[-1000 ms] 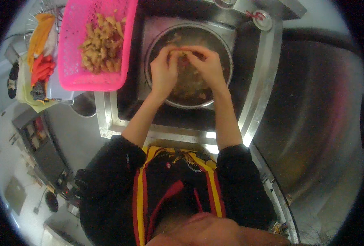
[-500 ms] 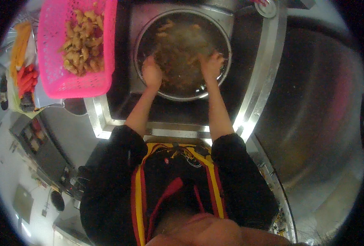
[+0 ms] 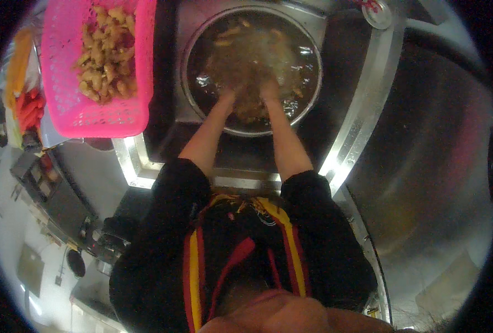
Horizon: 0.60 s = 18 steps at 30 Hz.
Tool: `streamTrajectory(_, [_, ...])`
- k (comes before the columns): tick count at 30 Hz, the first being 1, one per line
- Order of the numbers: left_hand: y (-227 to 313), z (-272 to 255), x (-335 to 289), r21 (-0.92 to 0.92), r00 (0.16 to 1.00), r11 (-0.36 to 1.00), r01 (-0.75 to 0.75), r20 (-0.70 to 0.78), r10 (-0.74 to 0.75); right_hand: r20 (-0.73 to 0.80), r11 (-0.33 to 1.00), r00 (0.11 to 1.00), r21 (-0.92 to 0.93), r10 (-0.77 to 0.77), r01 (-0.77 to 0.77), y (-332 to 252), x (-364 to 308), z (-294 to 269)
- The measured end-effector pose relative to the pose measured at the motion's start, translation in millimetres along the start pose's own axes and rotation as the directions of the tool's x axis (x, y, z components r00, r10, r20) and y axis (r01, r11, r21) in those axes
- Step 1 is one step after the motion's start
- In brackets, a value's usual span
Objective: The person washes ginger pieces by hand in a metal bowl under running water in a kitchen sink. They repeatedly rub and rinse the ginger, then transfer the washed pieces into a pink plastic basket. The person also rinses the bowl and briefly discards a small piece into a nearby bin.
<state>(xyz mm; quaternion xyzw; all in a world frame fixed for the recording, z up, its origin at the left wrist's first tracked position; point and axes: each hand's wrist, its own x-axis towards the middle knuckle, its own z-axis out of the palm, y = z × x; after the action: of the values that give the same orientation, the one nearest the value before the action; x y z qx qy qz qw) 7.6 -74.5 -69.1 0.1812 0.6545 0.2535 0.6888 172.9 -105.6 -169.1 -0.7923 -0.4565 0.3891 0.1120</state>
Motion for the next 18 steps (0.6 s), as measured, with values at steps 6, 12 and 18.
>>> streamTrajectory(6, [71.5,7.0,-41.1,-0.209,0.961,0.963,0.169,0.250,-0.115,0.427,0.351,0.901,0.834,0.078,-0.426,-46.7,-19.1,-39.3])
streamTrajectory(12, [105.7,-8.2,-46.5,-0.244,0.952,0.957,0.159,0.293,-0.084,0.517,0.183,0.838,0.853,-0.171,-0.489,-112.8,-27.0,-116.5])
streamTrajectory(18, [127.1,-14.2,-72.8,0.164,0.899,0.928,-0.336,0.350,0.263,0.413,0.267,0.845,0.904,-0.339,-0.335,-128.1,-34.1,-135.0])
